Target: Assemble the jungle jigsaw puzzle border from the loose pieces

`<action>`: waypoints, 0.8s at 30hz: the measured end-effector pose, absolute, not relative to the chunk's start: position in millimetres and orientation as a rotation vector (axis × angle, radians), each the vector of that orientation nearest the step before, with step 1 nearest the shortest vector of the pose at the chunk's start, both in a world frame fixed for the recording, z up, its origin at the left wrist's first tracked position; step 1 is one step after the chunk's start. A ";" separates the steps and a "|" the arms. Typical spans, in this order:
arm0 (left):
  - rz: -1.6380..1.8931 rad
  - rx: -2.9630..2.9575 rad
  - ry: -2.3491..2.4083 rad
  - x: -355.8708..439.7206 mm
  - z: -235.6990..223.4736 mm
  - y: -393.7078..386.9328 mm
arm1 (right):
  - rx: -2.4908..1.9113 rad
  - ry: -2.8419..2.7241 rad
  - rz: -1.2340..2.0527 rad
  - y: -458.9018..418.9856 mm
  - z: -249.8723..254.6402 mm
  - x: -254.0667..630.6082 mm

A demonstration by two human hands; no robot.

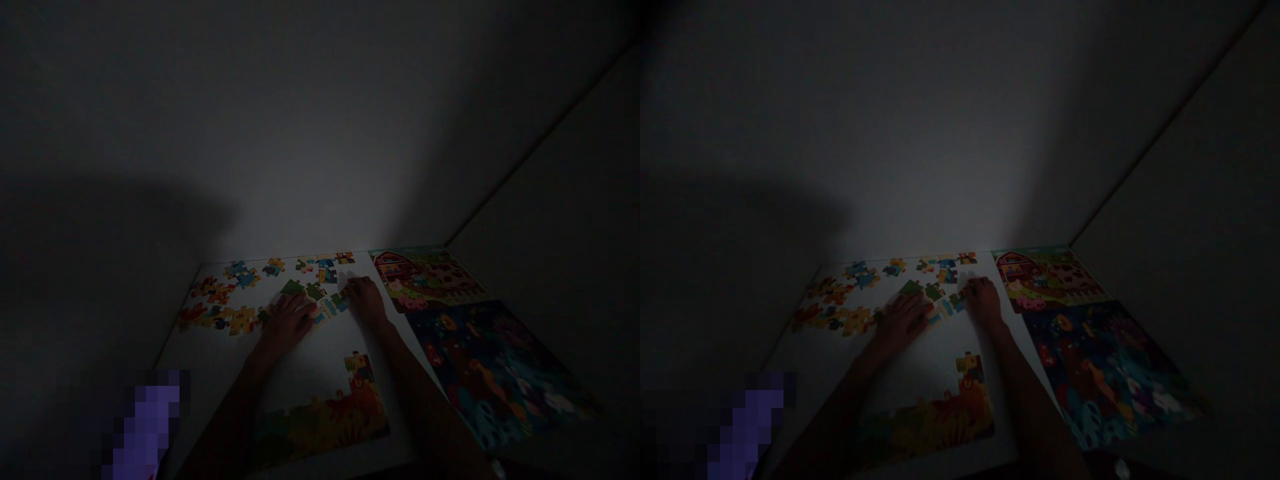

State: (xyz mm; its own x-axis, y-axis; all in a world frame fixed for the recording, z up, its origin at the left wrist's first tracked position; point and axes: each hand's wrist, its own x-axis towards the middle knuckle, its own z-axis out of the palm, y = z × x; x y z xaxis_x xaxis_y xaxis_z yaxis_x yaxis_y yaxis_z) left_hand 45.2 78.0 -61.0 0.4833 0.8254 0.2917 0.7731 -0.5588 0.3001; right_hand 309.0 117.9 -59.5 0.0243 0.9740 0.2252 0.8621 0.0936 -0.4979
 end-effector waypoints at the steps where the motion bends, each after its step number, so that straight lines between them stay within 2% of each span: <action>1: 0.613 2.593 1.390 46.5 -61.0 77.1 | -1.763 -1.886 0.320 117.6 -59.8 311.0; 14: 0.757 2.460 1.710 38.6 -55.0 84.5 | -1.546 -1.763 0.451 122.5 -74.6 323.3; 24: 0.690 2.360 1.989 35.1 -58.7 85.4 | -1.538 -1.784 0.514 121.8 -72.2 337.8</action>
State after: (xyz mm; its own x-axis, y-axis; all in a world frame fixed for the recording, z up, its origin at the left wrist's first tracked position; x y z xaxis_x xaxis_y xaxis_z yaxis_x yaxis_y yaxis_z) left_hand 35.1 85.4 -58.7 0.1137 0.9339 0.3390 0.9431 -0.2087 0.2588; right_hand 337.8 121.8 -72.2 -0.0346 0.9658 0.2571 0.6811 0.2110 -0.7011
